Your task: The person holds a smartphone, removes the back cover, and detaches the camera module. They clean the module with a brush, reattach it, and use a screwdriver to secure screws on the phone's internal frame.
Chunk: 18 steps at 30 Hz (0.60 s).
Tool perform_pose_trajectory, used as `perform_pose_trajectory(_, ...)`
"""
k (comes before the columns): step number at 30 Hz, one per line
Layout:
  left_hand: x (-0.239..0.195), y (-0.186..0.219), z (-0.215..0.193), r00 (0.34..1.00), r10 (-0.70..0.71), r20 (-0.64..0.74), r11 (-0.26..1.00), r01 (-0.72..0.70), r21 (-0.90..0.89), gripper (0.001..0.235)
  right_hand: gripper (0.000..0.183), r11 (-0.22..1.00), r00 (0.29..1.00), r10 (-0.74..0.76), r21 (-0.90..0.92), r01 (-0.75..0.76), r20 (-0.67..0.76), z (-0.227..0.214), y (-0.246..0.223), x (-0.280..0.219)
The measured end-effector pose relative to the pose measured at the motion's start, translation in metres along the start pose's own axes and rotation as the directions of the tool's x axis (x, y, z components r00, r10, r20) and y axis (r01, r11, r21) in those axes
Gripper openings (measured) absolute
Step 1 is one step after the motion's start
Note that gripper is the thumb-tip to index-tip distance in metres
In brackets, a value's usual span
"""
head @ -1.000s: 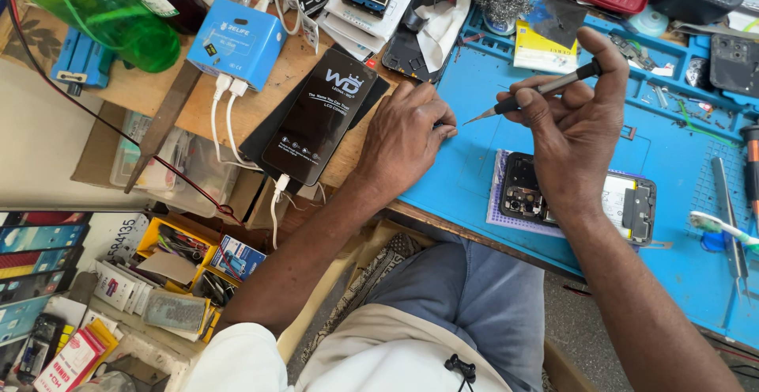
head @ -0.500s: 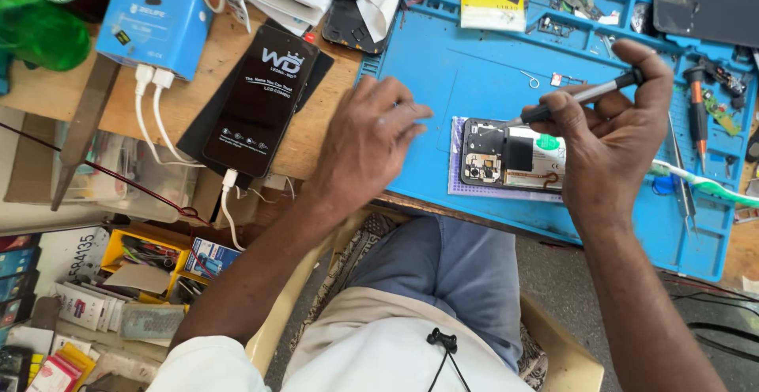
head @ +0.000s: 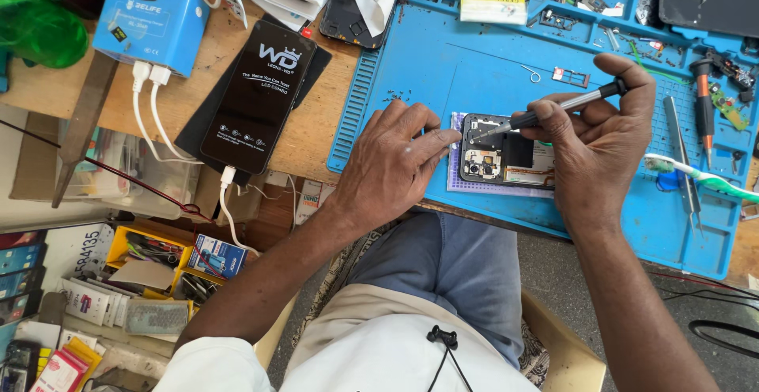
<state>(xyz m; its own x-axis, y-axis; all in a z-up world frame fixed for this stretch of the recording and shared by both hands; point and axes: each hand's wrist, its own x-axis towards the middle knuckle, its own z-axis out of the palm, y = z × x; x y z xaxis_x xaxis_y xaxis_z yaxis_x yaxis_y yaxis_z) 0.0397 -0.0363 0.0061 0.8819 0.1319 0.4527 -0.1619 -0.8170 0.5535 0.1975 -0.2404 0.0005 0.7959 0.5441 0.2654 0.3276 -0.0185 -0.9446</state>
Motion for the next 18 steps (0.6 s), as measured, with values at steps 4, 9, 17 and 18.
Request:
perform_pose_trajectory(4,-0.0002,-0.0008,0.0009,1.000,0.016,0.012,1.000,-0.016,0.011,0.029,0.051,1.000,1.000,-0.004,-0.011,0.004,0.004,0.0007,0.0003,0.0007)
perform_pose_trajectory(9,-0.0011,-0.0010,0.0019,1.000,0.026,0.016,0.999,-0.026,0.029,0.030,0.051,1.000,1.000,-0.003,-0.029,0.003,0.007,0.0013,-0.0008,0.0008)
perform_pose_trajectory(17,-0.0006,0.0003,0.0021,0.999,0.029,0.016,0.999,-0.029,0.032,0.031,0.052,1.000,1.000,-0.009,0.000,0.009,0.004,-0.0005,0.0001,-0.0022)
perform_pose_trajectory(18,0.0000,0.0006,0.0016,1.000,0.018,0.014,1.000,-0.018,0.019,0.029,0.051,1.000,1.000,-0.025,-0.004,0.025,0.007,-0.0008,0.0000,-0.0029)
